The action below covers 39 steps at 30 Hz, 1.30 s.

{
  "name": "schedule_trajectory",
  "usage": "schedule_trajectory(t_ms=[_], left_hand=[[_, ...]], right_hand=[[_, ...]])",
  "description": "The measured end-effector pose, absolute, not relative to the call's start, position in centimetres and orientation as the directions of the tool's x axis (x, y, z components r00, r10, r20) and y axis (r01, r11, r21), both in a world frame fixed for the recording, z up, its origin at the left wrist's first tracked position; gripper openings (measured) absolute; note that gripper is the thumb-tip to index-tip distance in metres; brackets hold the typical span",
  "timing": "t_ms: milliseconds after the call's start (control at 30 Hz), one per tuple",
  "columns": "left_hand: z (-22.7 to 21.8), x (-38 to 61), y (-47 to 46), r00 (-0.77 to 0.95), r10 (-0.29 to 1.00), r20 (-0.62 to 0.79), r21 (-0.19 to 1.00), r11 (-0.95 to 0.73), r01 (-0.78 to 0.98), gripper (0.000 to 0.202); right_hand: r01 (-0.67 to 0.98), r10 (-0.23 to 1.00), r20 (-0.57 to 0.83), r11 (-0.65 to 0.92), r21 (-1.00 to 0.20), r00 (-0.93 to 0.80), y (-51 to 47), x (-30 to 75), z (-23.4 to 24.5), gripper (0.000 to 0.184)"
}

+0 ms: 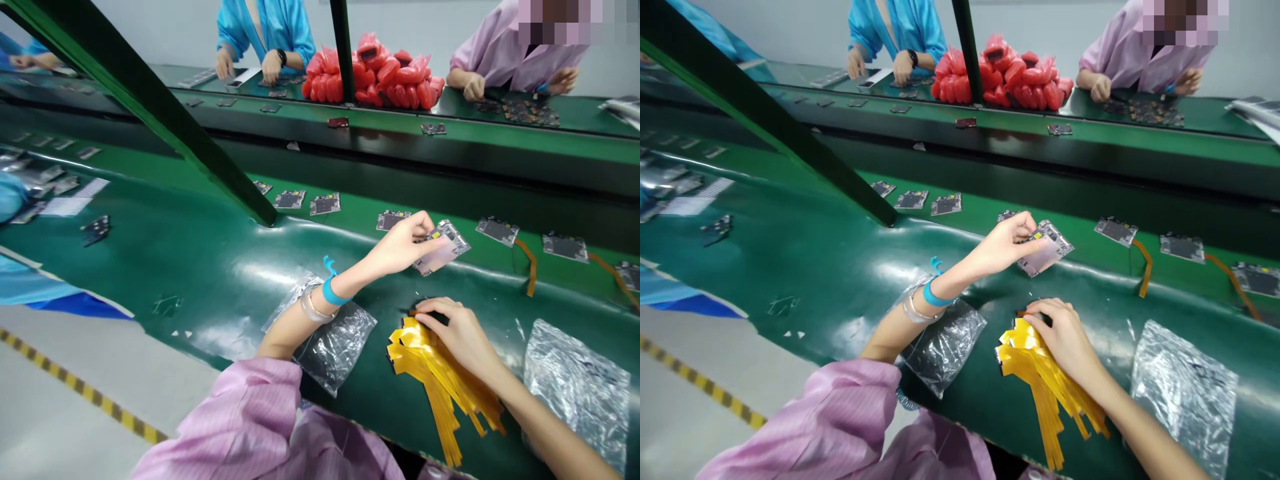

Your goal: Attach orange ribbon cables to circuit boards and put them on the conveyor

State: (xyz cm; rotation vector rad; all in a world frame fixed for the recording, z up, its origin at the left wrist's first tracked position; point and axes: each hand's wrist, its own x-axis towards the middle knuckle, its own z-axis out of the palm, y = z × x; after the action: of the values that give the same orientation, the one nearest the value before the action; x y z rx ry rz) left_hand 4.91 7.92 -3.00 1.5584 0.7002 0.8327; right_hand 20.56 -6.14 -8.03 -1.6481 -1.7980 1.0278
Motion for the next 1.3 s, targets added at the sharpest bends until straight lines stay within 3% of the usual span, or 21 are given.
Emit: schedule_trajectory(t_ms=[133,167,233,333,567,700,833,900,967,1033,1133,1300], left_hand=[[-1.9,4.4,5.7,0.679,0.728,-0.098,0.994,0.102,0.034,0.031],[-1.6,4.3,5.0,0.700,0.704,-0.125,0.991,0.120,0.057,0.031],[-1.0,4.3,3.6,0.731,0.666,-0.150,0.988,0.117,0.097,0.030],[0.0,4.3,1.8,0.749,0.642,-0.165,0.986,0.085,0.144,0.026],[1.3,4.2,-0.2,0.731,0.658,-0.183,0.976,0.030,0.217,0.021],[0.9,4.3,-0.5,0.723,0.663,-0.193,0.977,0.064,0.202,0.021],[-0.5,5.2,0.4,0.733,0.629,-0.260,0.944,0.324,0.057,0.024],[-1.1,5.7,1.0,0.742,0.580,-0.335,0.877,0.481,0.020,0.026],[-1.5,5.9,1.5,0.759,0.543,-0.359,0.847,0.532,0.019,0.031],[-1.5,5.8,1.7,0.789,0.518,-0.332,0.867,0.496,0.039,0.036],[-0.9,5.3,1.6,0.828,0.471,-0.306,0.908,0.407,0.104,0.036],[0.0,4.6,1.3,0.841,0.481,-0.249,0.960,0.239,0.148,0.035]], right_hand=[[0.213,0.952,0.031,-0.036,-0.976,0.303,-6.8,21.9,-4.9,0.021],[0.178,0.922,0.047,-0.024,-0.984,0.385,-7.1,22.1,-4.1,0.021],[0.258,0.894,0.078,-0.043,-0.965,0.441,-7.7,22.4,-2.6,0.023],[0.392,0.887,0.068,-0.131,-0.911,0.456,-8.6,22.5,-1.4,0.023],[0.418,0.859,0.015,-0.233,-0.878,0.511,-9.5,23.2,-2.0,0.033],[0.472,0.876,0.046,-0.214,-0.855,0.480,-9.7,23.3,-2.6,0.028],[0.517,0.906,0.184,-0.044,-0.855,0.382,-10.3,23.1,-2.8,0.019],[0.416,0.928,0.120,-0.041,-0.909,0.354,-10.9,23.2,-2.3,0.028],[0.294,0.945,-0.012,-0.113,-0.949,0.326,-11.5,23.3,-1.6,0.028],[0.243,0.944,-0.114,-0.195,-0.950,0.310,-11.9,23.4,-0.7,0.022],[0.268,0.926,-0.199,-0.291,-0.919,0.321,-12.1,23.2,0.4,0.032],[0.353,0.926,-0.205,-0.317,-0.880,0.318,-12.2,22.9,1.1,0.032]])
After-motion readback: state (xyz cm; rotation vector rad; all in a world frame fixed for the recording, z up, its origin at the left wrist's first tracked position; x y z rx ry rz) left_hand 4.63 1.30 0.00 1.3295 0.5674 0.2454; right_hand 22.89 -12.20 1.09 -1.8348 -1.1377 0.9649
